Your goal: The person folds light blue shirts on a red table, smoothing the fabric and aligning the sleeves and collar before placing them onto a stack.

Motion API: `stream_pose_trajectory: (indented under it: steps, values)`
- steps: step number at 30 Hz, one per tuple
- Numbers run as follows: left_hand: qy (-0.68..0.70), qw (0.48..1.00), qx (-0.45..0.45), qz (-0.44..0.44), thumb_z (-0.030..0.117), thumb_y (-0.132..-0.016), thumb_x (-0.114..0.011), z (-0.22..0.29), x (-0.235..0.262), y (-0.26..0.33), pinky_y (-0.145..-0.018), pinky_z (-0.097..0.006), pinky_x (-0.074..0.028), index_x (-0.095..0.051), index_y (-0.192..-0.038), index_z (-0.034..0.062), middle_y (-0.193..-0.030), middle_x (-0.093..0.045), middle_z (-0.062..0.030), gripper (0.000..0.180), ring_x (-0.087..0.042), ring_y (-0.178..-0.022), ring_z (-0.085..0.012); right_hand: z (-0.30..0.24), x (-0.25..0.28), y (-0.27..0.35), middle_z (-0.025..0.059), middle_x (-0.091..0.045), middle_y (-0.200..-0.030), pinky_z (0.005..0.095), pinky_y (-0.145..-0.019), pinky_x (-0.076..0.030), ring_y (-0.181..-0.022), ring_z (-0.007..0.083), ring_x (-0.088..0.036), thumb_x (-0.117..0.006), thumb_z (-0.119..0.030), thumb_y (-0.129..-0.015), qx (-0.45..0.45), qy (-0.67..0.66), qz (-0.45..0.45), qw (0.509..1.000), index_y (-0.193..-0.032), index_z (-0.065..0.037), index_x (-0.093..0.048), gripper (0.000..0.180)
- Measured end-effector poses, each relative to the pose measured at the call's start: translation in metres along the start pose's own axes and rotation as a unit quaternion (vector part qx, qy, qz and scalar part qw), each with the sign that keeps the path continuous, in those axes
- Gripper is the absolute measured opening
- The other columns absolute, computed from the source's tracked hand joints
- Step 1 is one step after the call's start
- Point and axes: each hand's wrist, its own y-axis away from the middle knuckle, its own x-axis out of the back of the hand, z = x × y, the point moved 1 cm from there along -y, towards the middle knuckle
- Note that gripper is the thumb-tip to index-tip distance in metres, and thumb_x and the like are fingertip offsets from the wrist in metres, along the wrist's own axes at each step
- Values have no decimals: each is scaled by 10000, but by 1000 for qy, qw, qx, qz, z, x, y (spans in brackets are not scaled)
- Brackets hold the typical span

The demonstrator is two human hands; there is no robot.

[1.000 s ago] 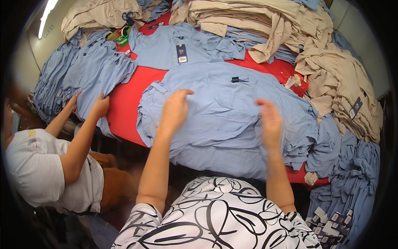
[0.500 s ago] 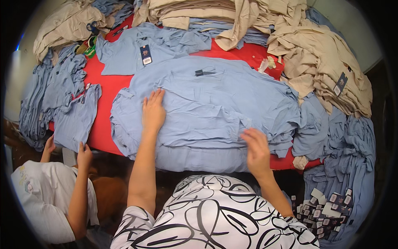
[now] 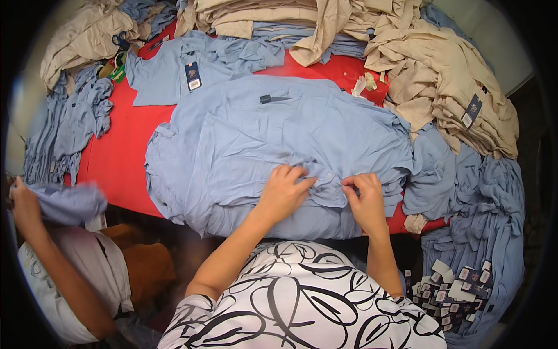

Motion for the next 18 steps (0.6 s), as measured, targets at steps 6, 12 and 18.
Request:
stream_pose_trajectory:
  steps: [6,12,18]
  values:
    - [45,994,77,69,315,-756,-723,-2,14,-48,-1016,-480,-352,-551,-1285,80,-1295,-522,-134,603,-456,-1202,-331,36,17,-59,115,-624,-1203,444,-1005,-357,-1150,310,-531,-574,-161,-907,20,0,220,975,-1136,-70,-647,256]
    - [-101,992,51,-48,557,-808,-633,-14,-52,-70,-1152,-523,-181,-370,-1441,23,-1497,-369,-165,868,-309,-1406,-311,146,-14,-98,90,-546,-1368,549,-1127,-222,-1318,329,-435,-519,-227,-955,-14,206,173,963,-1298,-103,-577,369]
    - [-101,990,81,-50,592,-796,-628,-21,-52,-63,-1160,-514,-158,-383,-1430,5,-1497,-374,-159,899,-299,-1418,-286,155,65,-71,144,-555,-1293,398,-1035,-380,-1235,338,-489,-604,-144,-894,-15,-119,189,975,-1290,-105,-577,400]
